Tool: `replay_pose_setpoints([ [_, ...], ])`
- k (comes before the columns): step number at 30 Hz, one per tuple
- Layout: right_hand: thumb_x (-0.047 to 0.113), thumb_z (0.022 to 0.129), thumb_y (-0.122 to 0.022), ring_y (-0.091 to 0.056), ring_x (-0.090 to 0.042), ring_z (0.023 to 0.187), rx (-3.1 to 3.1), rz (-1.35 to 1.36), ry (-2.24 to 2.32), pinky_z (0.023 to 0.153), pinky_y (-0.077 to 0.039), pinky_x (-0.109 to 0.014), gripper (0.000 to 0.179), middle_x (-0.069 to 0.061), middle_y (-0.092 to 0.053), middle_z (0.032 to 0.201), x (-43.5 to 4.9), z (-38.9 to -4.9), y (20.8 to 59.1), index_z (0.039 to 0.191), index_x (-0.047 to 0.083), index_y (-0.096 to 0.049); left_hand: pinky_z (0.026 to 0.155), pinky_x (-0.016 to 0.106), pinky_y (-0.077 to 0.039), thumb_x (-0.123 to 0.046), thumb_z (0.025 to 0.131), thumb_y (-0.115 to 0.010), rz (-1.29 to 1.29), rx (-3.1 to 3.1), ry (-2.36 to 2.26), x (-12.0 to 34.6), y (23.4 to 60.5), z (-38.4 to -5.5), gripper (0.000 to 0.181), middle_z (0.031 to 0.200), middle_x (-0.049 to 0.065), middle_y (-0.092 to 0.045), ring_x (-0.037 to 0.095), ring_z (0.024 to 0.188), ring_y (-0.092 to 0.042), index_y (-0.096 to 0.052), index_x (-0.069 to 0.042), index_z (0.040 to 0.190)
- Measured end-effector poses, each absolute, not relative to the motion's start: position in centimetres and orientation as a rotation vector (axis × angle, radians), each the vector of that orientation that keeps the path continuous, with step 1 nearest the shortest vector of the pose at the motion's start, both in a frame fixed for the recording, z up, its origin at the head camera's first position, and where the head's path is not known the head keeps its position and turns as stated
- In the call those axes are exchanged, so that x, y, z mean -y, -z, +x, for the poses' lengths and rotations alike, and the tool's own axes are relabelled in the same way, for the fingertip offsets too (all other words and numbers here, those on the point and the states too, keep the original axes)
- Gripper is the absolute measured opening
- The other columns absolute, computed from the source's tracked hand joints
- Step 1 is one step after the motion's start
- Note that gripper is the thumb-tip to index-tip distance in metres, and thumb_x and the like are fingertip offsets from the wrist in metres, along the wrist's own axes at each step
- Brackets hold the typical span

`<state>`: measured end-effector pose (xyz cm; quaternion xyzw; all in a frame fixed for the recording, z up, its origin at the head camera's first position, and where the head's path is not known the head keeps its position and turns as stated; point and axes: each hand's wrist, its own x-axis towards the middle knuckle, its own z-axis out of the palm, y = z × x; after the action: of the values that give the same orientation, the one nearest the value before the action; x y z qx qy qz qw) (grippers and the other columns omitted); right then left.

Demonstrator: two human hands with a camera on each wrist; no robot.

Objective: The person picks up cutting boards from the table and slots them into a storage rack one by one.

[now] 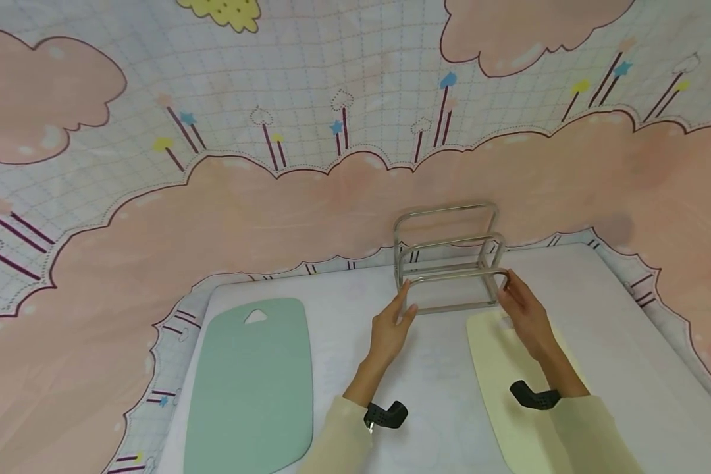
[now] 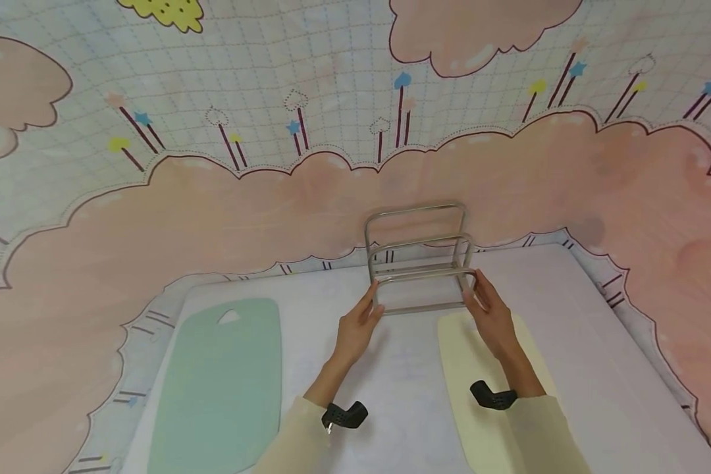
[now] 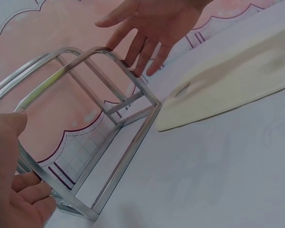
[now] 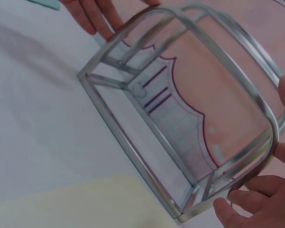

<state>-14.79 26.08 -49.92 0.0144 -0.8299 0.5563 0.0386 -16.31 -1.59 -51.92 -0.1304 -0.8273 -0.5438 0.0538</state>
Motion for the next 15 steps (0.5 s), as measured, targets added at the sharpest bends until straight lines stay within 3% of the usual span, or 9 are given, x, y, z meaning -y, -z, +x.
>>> replay_pose_setpoints([
  [9, 0.028, 0.103, -0.046, -0.028, -0.046, 0.134, 2.562, 0.096, -1.717, 0.099, -0.033, -0.06, 0.063, -0.024, -0.023, 0.152, -24.8, -14.5, 49.9, 0.155, 0.015, -0.014, 0.103, 0.036, -0.037, -0.037, 0.098, -0.054, -0.384, 2.492, 1.681, 3.3, 51.9, -15.7, 0.054, 0.148, 0.001, -0.038, 0.021, 0.132, -0.039, -0.038, -0.025, 0.148],
  [15, 0.029, 0.103, -0.046, -0.03, -0.042, 0.135, 2.561, 0.124, -1.709, 0.1, -0.036, -0.049, 0.062, -0.019, -0.023, 0.154, -24.1, -14.5, 49.7, 0.154, 0.015, -0.015, 0.102, 0.036, -0.038, -0.034, 0.098, -0.053, -0.407, 2.447, 1.682, 3.9, 52.0, -15.4, 0.054, 0.148, 0.002, -0.038, 0.023, 0.132, -0.039, -0.038, -0.021, 0.148],
])
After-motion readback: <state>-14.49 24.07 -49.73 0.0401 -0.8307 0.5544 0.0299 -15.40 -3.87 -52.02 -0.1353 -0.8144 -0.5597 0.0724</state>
